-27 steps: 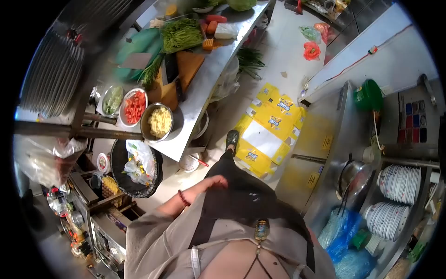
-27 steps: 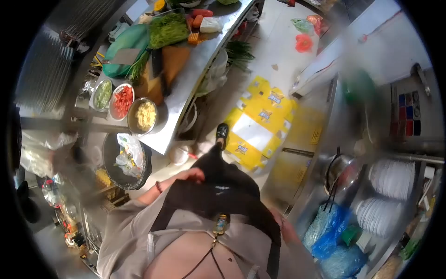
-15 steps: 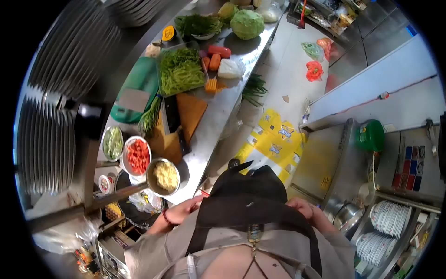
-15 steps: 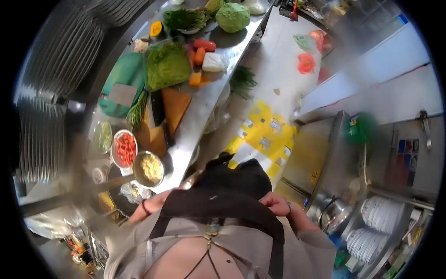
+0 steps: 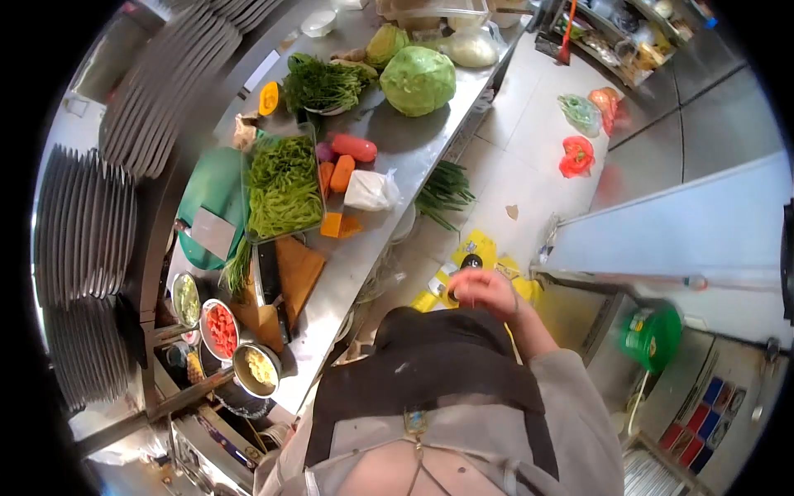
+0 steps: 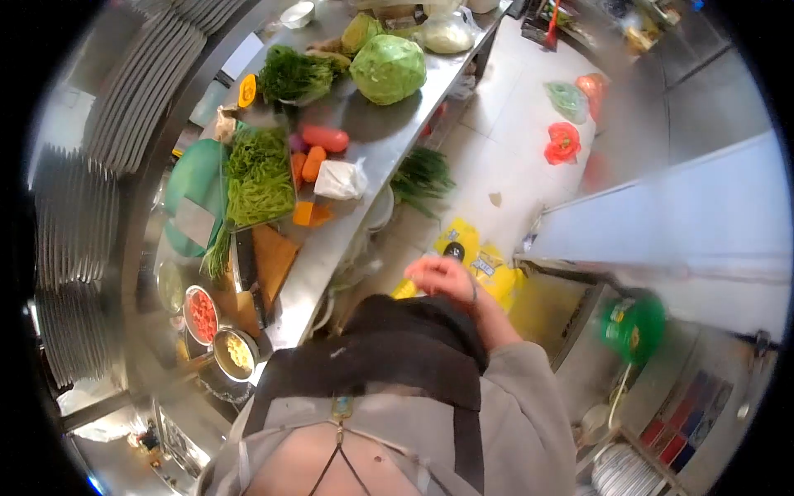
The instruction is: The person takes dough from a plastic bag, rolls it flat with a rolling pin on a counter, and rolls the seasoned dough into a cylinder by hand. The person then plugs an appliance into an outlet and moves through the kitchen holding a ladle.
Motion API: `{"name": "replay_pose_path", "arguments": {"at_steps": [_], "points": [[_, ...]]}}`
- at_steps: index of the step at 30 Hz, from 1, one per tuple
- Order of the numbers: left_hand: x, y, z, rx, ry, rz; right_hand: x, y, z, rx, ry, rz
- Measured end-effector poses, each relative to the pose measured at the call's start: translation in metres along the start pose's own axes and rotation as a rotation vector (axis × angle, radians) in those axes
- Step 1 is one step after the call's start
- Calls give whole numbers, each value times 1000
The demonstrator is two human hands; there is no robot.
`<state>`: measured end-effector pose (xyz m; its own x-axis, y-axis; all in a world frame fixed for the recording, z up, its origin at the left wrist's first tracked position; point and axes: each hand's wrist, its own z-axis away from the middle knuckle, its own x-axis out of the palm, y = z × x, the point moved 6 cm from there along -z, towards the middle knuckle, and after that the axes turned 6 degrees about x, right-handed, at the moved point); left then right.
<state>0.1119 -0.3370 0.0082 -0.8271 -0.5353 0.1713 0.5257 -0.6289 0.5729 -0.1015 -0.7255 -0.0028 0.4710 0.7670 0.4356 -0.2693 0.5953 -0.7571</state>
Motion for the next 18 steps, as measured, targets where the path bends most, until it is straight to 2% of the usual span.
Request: {"name": "replay_pose_path", "arguments": {"at_steps": [3, 8, 11, 15, 18], "points": [[40, 35, -40, 97, 39, -15, -87, -16, -25, -101, 402, -333], [92, 156, -121, 228, 209, 94, -171, -36, -23, 32, 466, -575], [141, 246, -173, 380, 91, 141, -202, -39, -22, 63, 523, -619], [172, 337, -261, 355, -41, 354, -229, -50, -35, 144, 583, -611], [173, 414, -329, 333, -23, 410, -251, -94, -57, 148, 594, -527]]}}
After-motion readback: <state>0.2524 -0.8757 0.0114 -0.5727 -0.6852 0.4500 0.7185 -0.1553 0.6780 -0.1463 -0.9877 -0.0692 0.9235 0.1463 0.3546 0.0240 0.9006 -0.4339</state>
